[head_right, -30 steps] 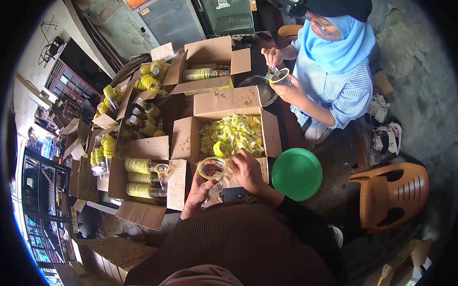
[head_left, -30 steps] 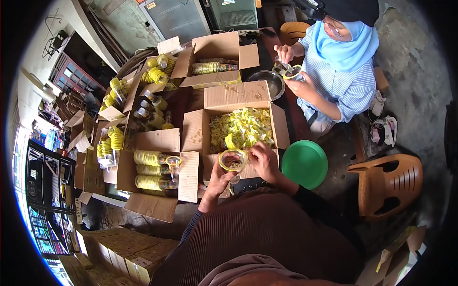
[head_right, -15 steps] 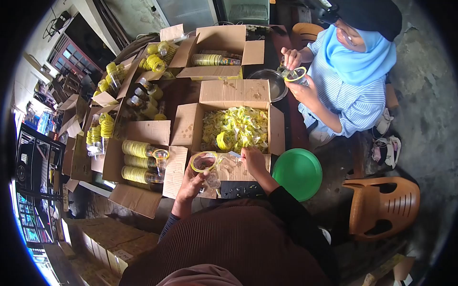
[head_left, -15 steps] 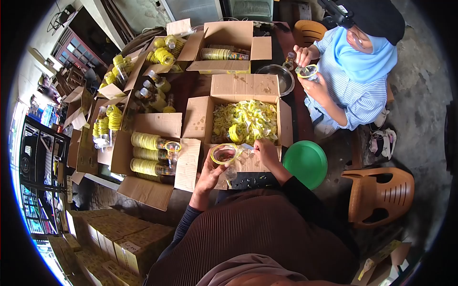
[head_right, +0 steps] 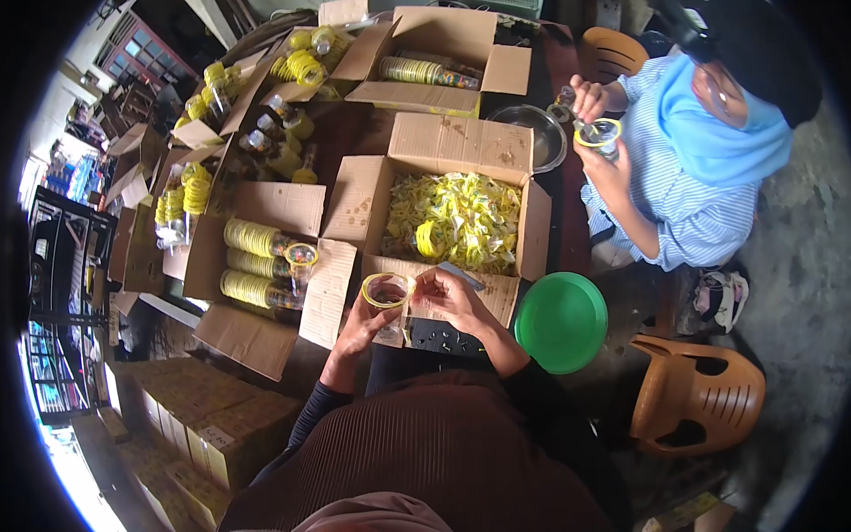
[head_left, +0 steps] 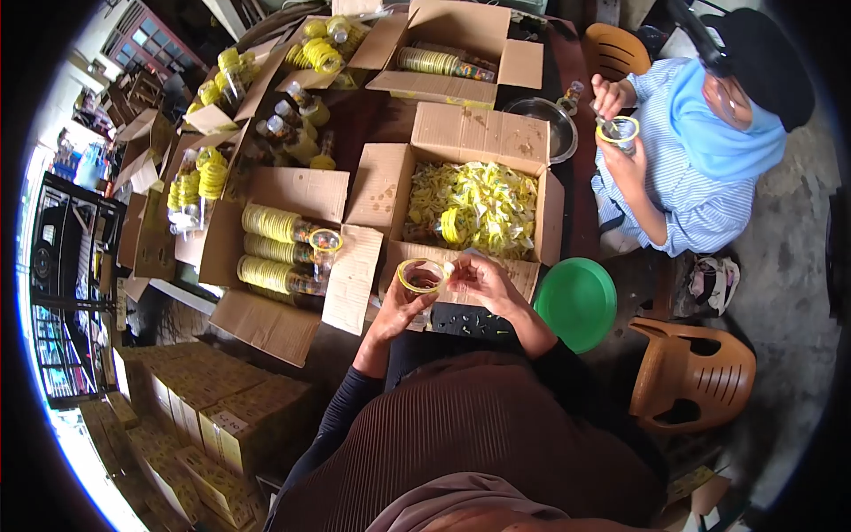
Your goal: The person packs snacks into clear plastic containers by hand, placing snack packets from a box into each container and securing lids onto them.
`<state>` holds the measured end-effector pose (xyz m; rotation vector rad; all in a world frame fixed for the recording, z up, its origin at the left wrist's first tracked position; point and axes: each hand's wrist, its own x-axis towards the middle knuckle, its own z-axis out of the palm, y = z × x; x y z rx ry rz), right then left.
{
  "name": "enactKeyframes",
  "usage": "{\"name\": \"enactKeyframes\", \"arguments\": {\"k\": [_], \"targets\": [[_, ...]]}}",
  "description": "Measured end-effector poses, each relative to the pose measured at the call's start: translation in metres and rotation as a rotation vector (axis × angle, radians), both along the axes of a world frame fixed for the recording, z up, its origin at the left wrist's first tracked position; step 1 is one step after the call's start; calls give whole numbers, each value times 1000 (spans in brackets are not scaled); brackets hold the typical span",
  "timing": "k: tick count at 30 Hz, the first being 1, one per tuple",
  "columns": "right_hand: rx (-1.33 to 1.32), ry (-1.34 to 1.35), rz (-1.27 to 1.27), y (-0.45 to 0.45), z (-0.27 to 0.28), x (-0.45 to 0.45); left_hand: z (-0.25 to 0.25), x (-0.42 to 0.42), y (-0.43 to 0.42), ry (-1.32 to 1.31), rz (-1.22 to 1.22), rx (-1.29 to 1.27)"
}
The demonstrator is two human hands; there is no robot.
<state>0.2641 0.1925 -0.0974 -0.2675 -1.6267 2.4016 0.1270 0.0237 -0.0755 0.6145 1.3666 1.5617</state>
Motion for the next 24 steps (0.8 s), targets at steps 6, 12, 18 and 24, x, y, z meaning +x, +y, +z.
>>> {"name": "enactKeyframes", "arguments": {"k": [6, 12, 18, 24], "targets": [[200, -208, -122, 2, -4, -4, -22, 5, -12, 84, 26, -28], [246, -292, -486, 57, -26, 22, -12, 7, -20, 81, -75, 14], [1057, -443, -905, 106, -47, 117, -7, -4, -39, 289, 34, 88], [1124, -1024, -778, 84, -117, 198, 27, -16, -24, 646, 101, 214]]}}
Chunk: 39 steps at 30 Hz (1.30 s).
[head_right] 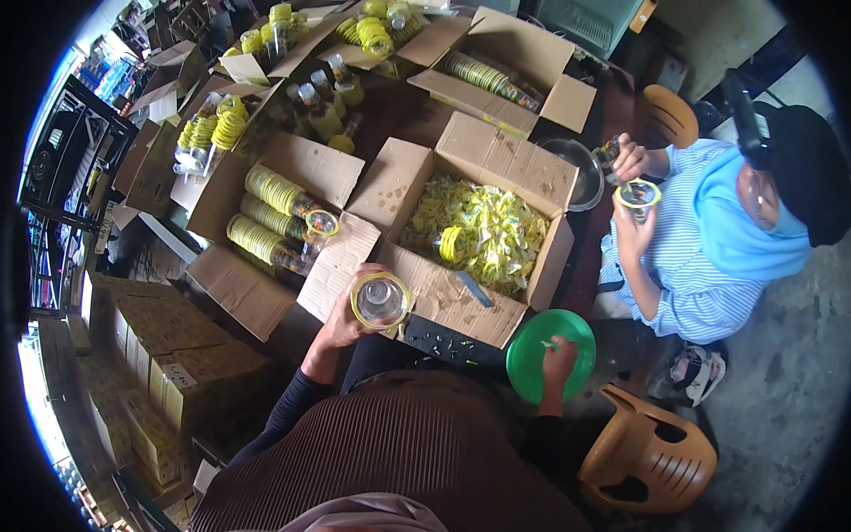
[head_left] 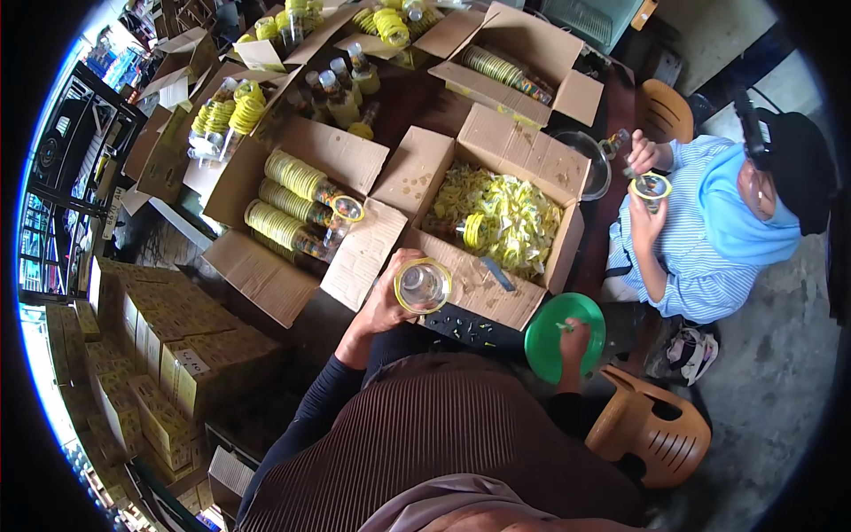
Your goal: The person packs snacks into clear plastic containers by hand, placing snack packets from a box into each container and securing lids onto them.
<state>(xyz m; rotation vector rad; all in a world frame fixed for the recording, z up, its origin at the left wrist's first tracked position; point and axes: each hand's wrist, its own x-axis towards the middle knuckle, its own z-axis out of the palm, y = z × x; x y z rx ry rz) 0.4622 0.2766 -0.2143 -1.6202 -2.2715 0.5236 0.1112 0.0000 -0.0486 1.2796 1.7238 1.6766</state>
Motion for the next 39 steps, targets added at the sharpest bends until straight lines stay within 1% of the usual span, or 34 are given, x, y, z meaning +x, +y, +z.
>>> {"name": "enactKeyframes", "arguments": {"k": [2, 3, 5, 6, 8, 9, 11, 12, 14, 15, 17, 18, 20, 21, 22, 23, 24, 26, 27, 28, 29, 30, 32, 33, 34, 35, 36, 38, 39], "targets": [[9, -123, 105, -5, -32, 9, 11, -1, 5, 0, 10, 5], [22, -111, 100, -6, -46, 11, 18, -3, 9, 35, 16, 37], [9, -235, 148, -5, -63, 9, 35, -6, 16, 109, 14, 84], [19, -223, 141, -7, -61, 3, 41, -7, 18, 121, 9, 95], [-25, -119, 5, -15, -53, -7, 50, -9, 22, 151, -6, 92], [-17, -115, -4, -15, -47, -8, 54, -9, 26, 136, -25, 135], [-99, -366, -3, -10, -34, -9, 62, -8, 30, 175, -29, 138], [-92, -365, -7, -8, -31, -6, 64, -8, 31, 213, -23, 133], [-175, -430, -16, -5, -25, -1, 65, -9, 34, 222, -21, 147], [-173, -434, -15, -5, -19, 0, 66, -9, 34, 266, -20, 108], [-141, -237, -47, -12, -6, 6, 63, -10, 35, 303, -21, 66], [-145, -244, -50, -18, 3, 4, 59, -11, 37, 298, -33, 71], [119, -236, -127, -30, 16, -1, 53, -10, 40, 286, -53, 73], [116, -244, -132, -29, 11, 5, 51, -8, 41, 212, -44, 74], [13, -149, -95, -25, 2, 12, 49, -5, 42, 139, -34, 75], [-88, -52, -58, -22, -7, 17, 46, -3, 42, 135, -37, 74], [-90, -55, -60, -18, -23, 26, 41, -1, 42, 1, -42, 79], [-120, -58, 76, -15, -53, 41, 31, 2, 43, -262, -53, 86], [-119, -56, 72, -20, -43, 37, 28, 1, 43, -222, -82, 80], [-60, -70, 66, -28, -26, 28, 28, 3, 44, -222, -85, 81], [0, -84, 60, -37, -4, 15, 29, 7, 44, -421, -100, 77], [4, -84, 59, -43, 10, 3, 29, 10, 44, -620, -115, 74], [-16, 475, -32, -51, 31, -20, 19, 10, 45, -624, -161, 95], [-13, 476, -30, -54, 41, -30, 15, 11, 45, -691, -155, 69], [-22, 481, 31, -55, 50, -39, 14, 12, 44, -756, -149, 44], [-30, 487, 93, -56, 58, -50, 15, 13, 44, -754, -151, 51], [-24, 491, 95, -57, 64, -63, 15, 14, 43, -749, -152, 56], [17, 453, 300, -59, 76, -91, 12, 16, 42, -784, -157, 41], [23, 456, 304, -60, 85, -105, 10, 15, 42, -770, -192, 64]]}}
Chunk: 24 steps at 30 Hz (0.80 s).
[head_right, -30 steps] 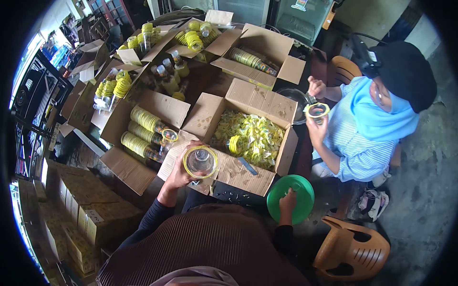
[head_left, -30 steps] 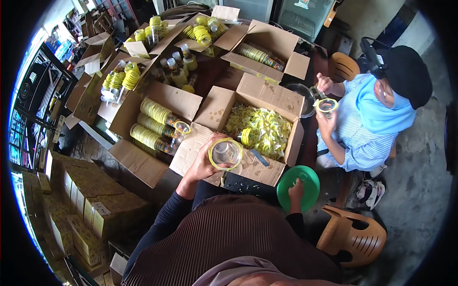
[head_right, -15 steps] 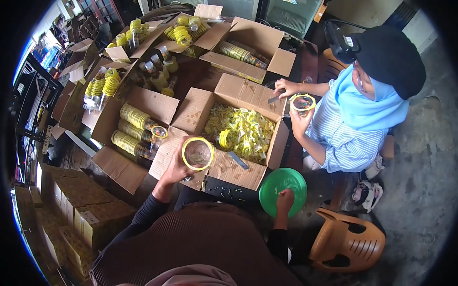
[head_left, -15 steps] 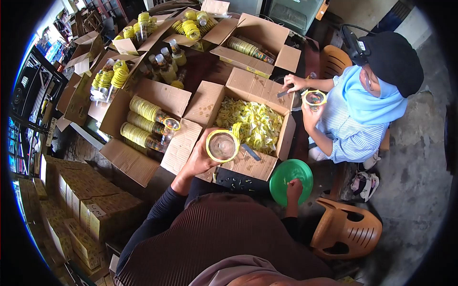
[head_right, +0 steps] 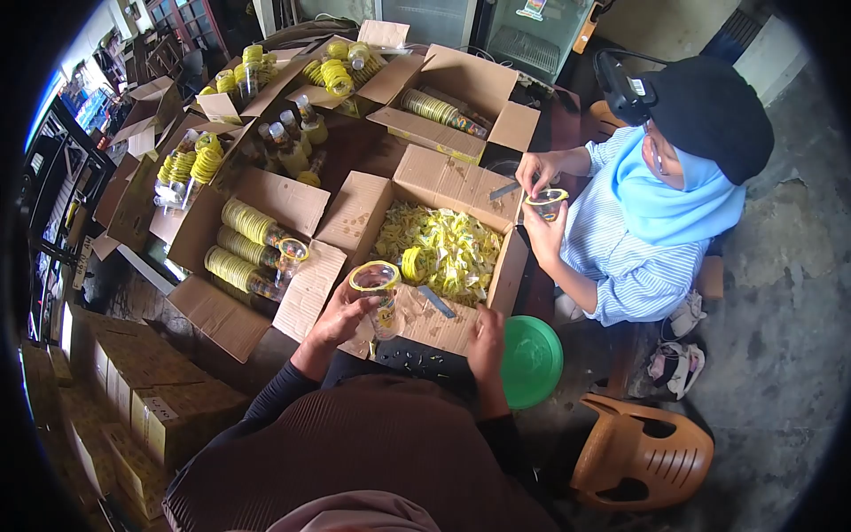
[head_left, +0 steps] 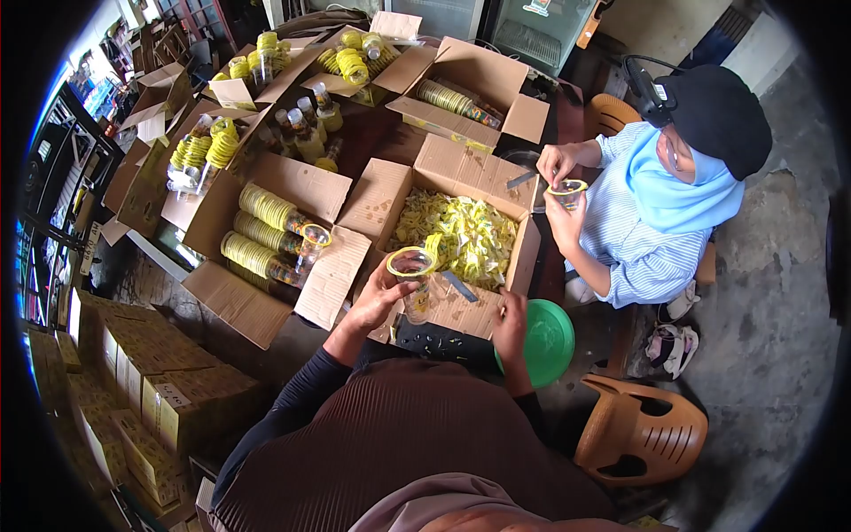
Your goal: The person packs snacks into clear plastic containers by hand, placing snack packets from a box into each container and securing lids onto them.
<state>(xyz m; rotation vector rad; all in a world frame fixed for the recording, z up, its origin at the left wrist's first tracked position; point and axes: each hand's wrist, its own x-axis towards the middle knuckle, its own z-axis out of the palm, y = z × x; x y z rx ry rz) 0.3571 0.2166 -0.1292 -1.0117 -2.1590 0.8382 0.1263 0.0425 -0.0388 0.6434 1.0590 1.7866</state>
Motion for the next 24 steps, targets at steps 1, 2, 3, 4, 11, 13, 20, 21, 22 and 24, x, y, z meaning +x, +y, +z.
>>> {"name": "enactKeyframes", "arguments": {"k": [1, 2, 3, 4, 11, 13, 20, 21, 22, 24], "targets": [[100, -11, 107, -1, 10, -15, -2, 0, 0, 4, 4, 7], [201, -22, 216, -1, 16, -28, -4, 1, -1, -43, 19, 9], [211, -17, 225, -1, 16, -40, -4, 2, -1, -89, 36, 13], [259, -125, 245, 2, 11, -51, 0, 3, -2, -83, 46, 24], [357, -399, 267, 13, -26, -86, 12, -1, -14, 115, 144, -6], [281, -389, 319, 20, -27, -85, 6, -5, -21, 260, 171, -91], [98, -286, 335, 33, -32, -85, 13, 1, -21, 897, 408, -190], [66, -248, 335, 35, -34, -83, 12, 3, -17, 884, 460, -156], [67, -234, 319, 37, -38, -83, 13, 5, -13, 989, 491, -205], [43, -234, 311, 35, -41, -77, 9, 4, -11, 1147, 520, -267]]}}
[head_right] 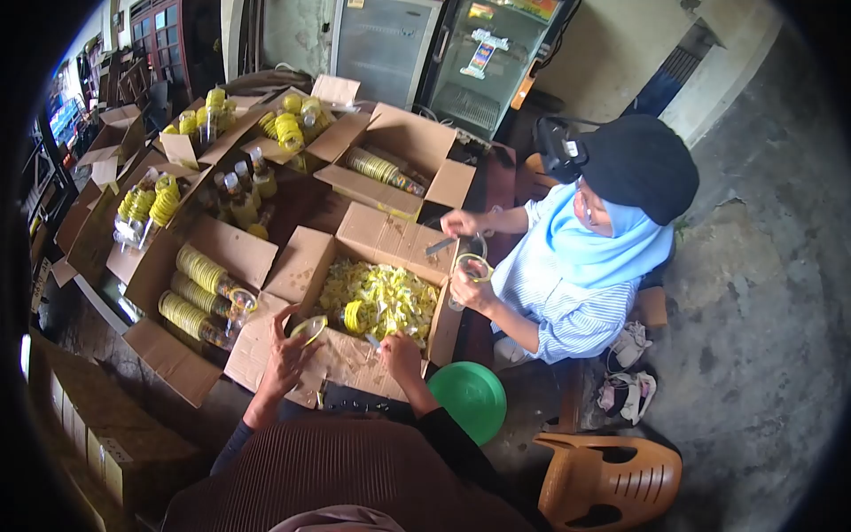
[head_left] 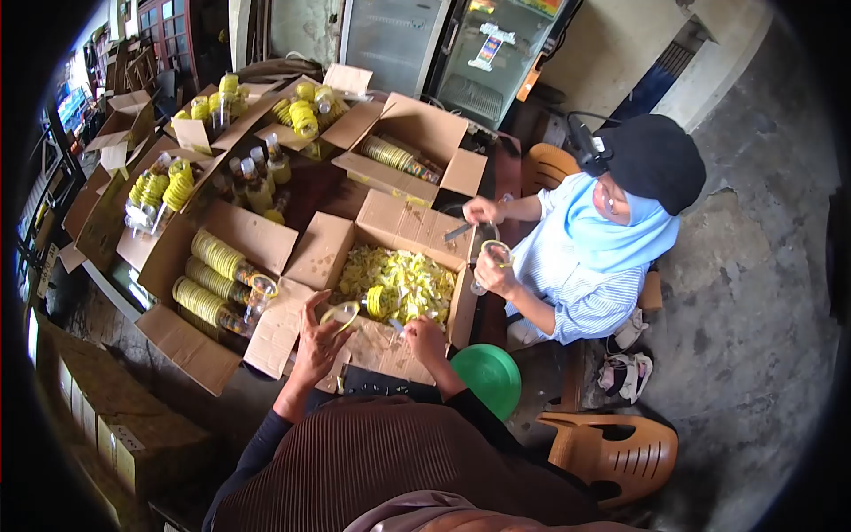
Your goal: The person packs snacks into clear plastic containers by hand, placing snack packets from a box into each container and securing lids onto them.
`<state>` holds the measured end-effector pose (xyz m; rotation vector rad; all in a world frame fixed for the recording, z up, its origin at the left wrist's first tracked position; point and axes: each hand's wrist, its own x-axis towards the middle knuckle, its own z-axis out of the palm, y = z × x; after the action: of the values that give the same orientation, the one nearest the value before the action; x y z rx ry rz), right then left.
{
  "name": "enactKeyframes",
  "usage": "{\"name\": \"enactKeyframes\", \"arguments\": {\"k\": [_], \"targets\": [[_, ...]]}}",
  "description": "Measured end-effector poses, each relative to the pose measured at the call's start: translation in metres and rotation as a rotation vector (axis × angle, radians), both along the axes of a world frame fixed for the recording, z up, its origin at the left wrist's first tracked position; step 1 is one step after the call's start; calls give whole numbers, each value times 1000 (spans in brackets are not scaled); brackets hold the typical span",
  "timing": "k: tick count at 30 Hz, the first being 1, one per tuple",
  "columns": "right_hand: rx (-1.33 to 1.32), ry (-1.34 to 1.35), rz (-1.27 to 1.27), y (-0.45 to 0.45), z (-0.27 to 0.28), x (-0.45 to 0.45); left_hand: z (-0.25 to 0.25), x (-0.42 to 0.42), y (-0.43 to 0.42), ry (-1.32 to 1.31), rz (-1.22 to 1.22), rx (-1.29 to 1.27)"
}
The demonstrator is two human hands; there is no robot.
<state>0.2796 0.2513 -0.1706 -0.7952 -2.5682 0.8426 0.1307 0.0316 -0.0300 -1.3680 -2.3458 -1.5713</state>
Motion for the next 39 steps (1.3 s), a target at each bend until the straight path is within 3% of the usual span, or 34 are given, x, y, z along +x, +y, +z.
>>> {"name": "enactKeyframes", "arguments": {"k": [3, 7, 8, 15, 17, 19, 31, 37, 39], "targets": [[-11, 66, -24, -8, 26, 2, -11, -7, 7, 249, -33, 28], [-141, 209, -105, -22, 71, 5, 13, 6, 18, 142, -78, -48], [-87, 249, -99, -21, 70, 6, 3, 8, 23, -9, -66, -29], [-40, 524, -121, -35, 125, -2, 2, 6, 41, 154, -136, -55], [90, 573, -80, -40, 133, -6, 7, 7, 48, 191, -132, -20], [30, 601, -90, -47, 134, -10, 12, 8, 53, 242, -159, -16], [319, 505, -92, -52, 136, -7, 10, 17, 66, 204, -246, -79], [291, 479, -141, -53, 131, -13, -1, 26, 62, 248, -272, -123], [137, 476, -210, -41, 128, -15, -3, 28, 61, 313, -289, -83]]}}
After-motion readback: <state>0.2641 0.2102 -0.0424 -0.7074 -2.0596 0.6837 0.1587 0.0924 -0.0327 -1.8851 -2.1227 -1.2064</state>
